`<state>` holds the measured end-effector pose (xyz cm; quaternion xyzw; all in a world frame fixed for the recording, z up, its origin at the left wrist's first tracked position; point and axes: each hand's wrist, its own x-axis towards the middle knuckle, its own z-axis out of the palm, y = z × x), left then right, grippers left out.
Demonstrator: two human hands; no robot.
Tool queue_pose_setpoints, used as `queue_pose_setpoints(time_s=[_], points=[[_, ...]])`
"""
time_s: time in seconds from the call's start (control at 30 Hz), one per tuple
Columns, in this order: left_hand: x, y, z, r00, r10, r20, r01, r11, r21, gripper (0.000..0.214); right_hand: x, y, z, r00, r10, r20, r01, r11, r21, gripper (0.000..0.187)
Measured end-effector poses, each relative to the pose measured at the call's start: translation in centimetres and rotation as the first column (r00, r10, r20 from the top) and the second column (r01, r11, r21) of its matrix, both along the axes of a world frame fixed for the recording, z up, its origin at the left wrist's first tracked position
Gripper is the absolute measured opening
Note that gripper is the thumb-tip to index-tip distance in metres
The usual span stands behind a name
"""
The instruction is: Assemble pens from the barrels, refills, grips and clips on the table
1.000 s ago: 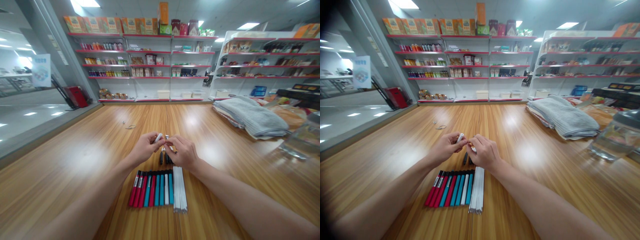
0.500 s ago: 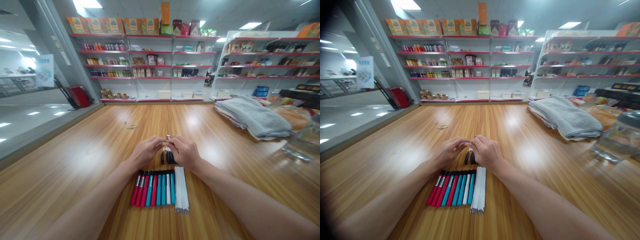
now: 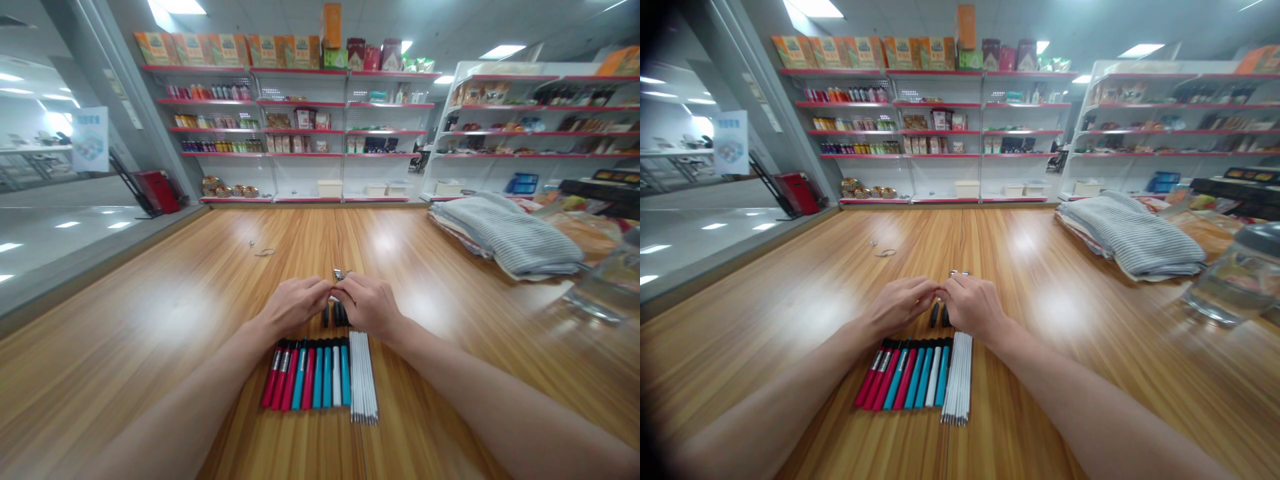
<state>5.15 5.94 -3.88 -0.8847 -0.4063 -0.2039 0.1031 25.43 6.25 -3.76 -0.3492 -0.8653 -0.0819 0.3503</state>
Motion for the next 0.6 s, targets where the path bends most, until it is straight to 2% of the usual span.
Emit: queue_pose_setpoints(time_s=[0.1,0.2,0.27,0.33,0.37,0.4,0.47,0.5,0.53,0.6], points=[[-0.2,0.2,-0.4,0.999,-0.029,0.039,0.029,1.0,-0.01,0.023,-0.1,-0.1,1.0,0.999,-0.01,0.031,0.012,0.999,-0.045,0.028],[-0.5,0.2,-0.7,0.991,-0.021,0.133,0.025,0.999,-0.028,0.022,0.3,-0.1,3.0,0.993,-0.072,0.096,0.084,0.988,-0.127,0.032],[-0.6,0.2,-0.8,0.983,-0.007,0.184,0.014,0.999,-0.039,0.021,1.0,-0.2,4.7,0.974,-0.124,0.189,0.163,0.964,-0.208,0.039],[-0.7,0.2,-0.9,0.977,0.004,0.215,0.004,0.999,-0.04,0.02,2.0,-0.5,6.4,0.935,-0.112,0.336,0.23,0.913,-0.337,0.039],[-0.8,0.2,-0.9,0.974,0.009,0.224,0.0,0.999,-0.04,0.02,2.5,-0.8,7.1,0.907,-0.089,0.411,0.273,0.868,-0.415,0.038],[-0.8,0.3,-1.0,0.973,0.014,0.231,-0.004,0.999,-0.041,0.02,2.9,-1.0,7.5,0.879,-0.025,0.477,0.305,0.797,-0.521,0.037],[-0.8,0.3,-1.1,0.971,0.021,0.239,-0.009,0.999,-0.052,0.02,3.5,-1.5,7.9,0.836,0.143,0.53,0.357,0.592,-0.722,0.035],[-0.9,0.4,-1.1,0.97,0.024,0.241,-0.01,0.998,-0.057,0.02,3.6,-1.7,7.9,0.824,0.203,0.529,0.378,0.499,-0.78,0.034],[-0.9,0.4,-1.2,0.969,0.026,0.244,-0.012,0.998,-0.06,0.021,3.6,-1.9,7.7,0.817,0.242,0.523,0.394,0.428,-0.814,0.034],[-0.9,0.4,-1.2,0.968,0.03,0.249,-0.015,0.998,-0.063,0.021,3.3,-2.2,7.0,0.814,0.264,0.518,0.415,0.36,-0.836,0.033]])
